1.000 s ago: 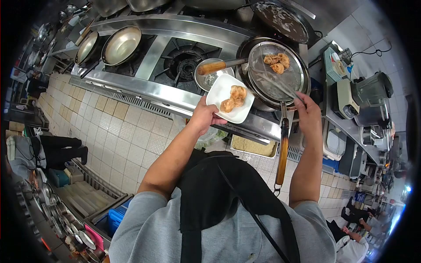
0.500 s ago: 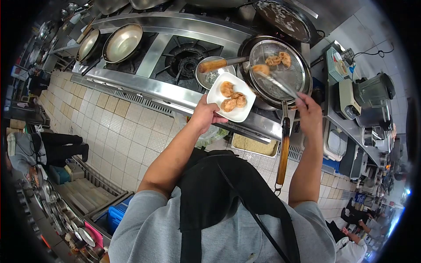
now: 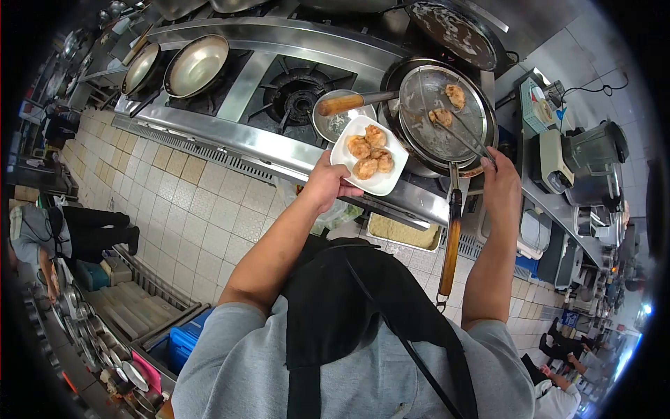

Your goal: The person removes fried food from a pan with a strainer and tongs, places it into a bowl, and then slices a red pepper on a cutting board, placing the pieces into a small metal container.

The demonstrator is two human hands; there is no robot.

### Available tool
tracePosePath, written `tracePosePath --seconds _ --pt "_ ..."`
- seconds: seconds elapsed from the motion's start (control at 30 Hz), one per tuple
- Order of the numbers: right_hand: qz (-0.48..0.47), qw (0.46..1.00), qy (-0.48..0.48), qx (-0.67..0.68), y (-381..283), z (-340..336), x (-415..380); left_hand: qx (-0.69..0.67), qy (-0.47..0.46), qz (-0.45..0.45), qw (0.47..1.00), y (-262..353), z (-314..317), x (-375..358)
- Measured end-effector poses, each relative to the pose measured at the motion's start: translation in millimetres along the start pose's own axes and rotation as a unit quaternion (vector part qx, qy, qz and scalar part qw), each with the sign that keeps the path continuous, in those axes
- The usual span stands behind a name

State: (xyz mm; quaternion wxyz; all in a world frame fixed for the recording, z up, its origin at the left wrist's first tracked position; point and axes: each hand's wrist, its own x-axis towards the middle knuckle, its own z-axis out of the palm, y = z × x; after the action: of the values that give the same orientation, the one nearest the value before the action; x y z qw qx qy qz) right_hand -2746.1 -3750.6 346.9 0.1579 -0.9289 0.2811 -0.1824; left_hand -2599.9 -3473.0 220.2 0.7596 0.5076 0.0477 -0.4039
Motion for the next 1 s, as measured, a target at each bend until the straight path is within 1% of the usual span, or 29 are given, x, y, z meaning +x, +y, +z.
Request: tracePosePath --seconds 0.07,0.2,0.27,0.3,0.37,0.4,0.47,0.5,0.57,0.6,0.67,0.7,0.77,0.8,0.83,0.9,0.93,1.0 --pt "-0.017 0.997 -0.002 -0.076 17.4 13.0 9.1 0.001 -0.002 0.000 1.000 1.1 1.0 -1.4" --pt "-0.028 0.997 0.003 -0.074 26.5 21.2 13.0 0.003 -0.004 0.002 1.000 0.1 -0.9 1.1" --pt "0.011 0.999 0.000 0.034 16.3 8.2 4.7 -0.005 0.000 0.003 1.000 0.0 -0.4 0.1" --pt "0.011 0.999 -0.001 0.034 10.6 1.8 -0.4 -0.010 0.001 0.004 1.000 -0.2 0.0 0.0" --pt "0.040 0.987 -0.078 0.138 -2.4 -8.2 -11.6 -0.007 -0.002 0.000 1.000 -1.2 -1.8 2.1" --pt "0.041 0.987 -0.078 0.138 -8.5 -8.4 -17.4 -0.004 -0.005 -0.003 1.000 -1.7 -2.6 2.9" --pt "0.014 0.966 -0.155 0.205 -19.7 -7.2 -27.5 -0.002 -0.005 -0.002 1.000 -1.0 -2.4 2.5" --pt "0.016 0.966 -0.154 0.205 -23.1 -6.7 -29.8 -0.001 -0.005 0.000 1.000 -0.9 -2.0 2.4" --pt "0.015 0.951 -0.165 0.261 -28.1 -6.1 -31.4 -0.001 -0.004 0.003 1.000 -2.1 -1.9 2.3" --pt "0.015 0.951 -0.164 0.261 -28.4 -8.5 -30.2 -0.002 -0.003 0.006 1.000 -2.7 -2.1 2.0" --pt "0.051 0.962 -0.132 0.235 -24.3 -16.8 -25.7 -0.001 -0.004 0.003 1.000 -0.4 -1.0 -0.3" --pt "0.052 0.962 -0.131 0.234 -19.1 -17.0 -20.7 0.000 -0.005 0.000 1.000 0.5 -0.3 -1.1" --pt "0.045 0.993 -0.012 0.106 -6.3 -11.7 -2.7 -0.002 -0.008 0.001 1.000 0.6 -0.2 -2.1" --pt "0.073 0.993 0.001 0.088 -1.5 -8.5 6.1 -0.004 -0.009 0.001 1.000 0.4 -0.7 -2.9" --pt "0.073 0.993 0.000 0.088 10.2 -0.7 16.3 -0.004 -0.009 0.001 1.000 -0.1 -1.3 -3.4" --pt "0.003 0.997 0.066 -0.041 34.9 20.6 34.6 -0.003 -0.007 0.007 1.000 -1.1 -1.7 -3.4" --pt "0.004 0.997 0.066 -0.040 35.8 27.7 41.0 -0.002 -0.007 0.007 1.000 -1.0 -1.7 -4.1" --pt "0.013 0.992 0.079 -0.095 36.8 39.4 49.8 -0.001 -0.008 0.010 1.000 -0.9 -2.6 -6.8"
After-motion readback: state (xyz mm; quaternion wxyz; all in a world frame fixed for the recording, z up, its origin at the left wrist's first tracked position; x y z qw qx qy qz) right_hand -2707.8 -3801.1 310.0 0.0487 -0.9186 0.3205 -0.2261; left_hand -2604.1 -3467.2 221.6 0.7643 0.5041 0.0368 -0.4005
